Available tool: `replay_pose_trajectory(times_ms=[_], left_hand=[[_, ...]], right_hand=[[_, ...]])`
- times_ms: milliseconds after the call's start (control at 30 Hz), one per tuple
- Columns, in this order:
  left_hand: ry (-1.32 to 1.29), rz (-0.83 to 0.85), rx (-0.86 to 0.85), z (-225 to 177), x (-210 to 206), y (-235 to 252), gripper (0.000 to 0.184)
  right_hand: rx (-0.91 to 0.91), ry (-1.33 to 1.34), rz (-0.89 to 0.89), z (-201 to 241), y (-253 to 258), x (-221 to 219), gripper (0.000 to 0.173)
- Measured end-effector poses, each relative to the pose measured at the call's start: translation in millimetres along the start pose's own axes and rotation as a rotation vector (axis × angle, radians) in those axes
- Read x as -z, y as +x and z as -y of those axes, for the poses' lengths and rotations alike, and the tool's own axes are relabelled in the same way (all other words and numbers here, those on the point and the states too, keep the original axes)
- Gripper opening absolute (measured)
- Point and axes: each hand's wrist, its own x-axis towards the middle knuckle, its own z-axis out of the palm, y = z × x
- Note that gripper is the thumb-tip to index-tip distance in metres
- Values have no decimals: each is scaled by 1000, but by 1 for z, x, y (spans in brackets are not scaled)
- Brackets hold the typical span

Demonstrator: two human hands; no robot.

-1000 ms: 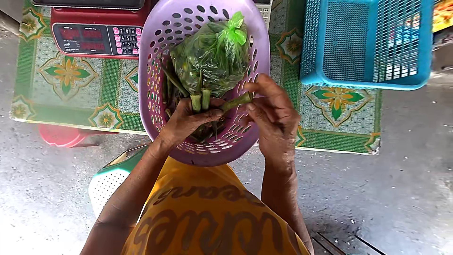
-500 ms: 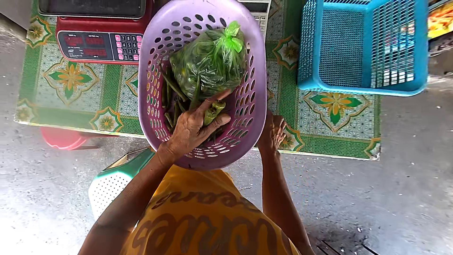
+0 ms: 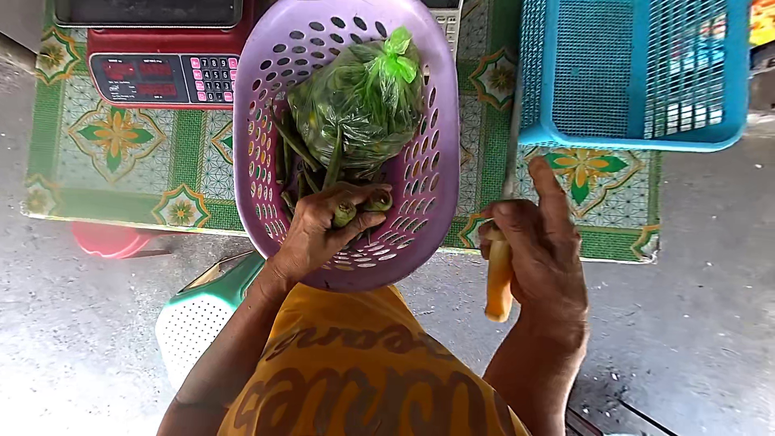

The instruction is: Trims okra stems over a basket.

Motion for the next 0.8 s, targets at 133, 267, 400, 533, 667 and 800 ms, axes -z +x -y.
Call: replay_pose_trajectory(times_ms=[133,267,400,533,667,800], left_hand=[[169,-33,-43,-2,-7,-3,35],[244,22,-56,-5,-7,-6,41],[278,59,-67,-2,-2,-12,33],[-2,205,7,0,12,-14,28],[-275,256,199,-5,20,-14,31],[-305,165,260,-9,11,-12,35]], right_hand=[[246,-163,134,34,-15,-49,74],[434,-374,61,38,-14,-88,81],[526,-398,96,37,-10,-94,74],[557,-328,172,35,-7,-90,72],[560,-321,182,33,-8,-89,71],[451,-310,146,36,-11,-90,73]])
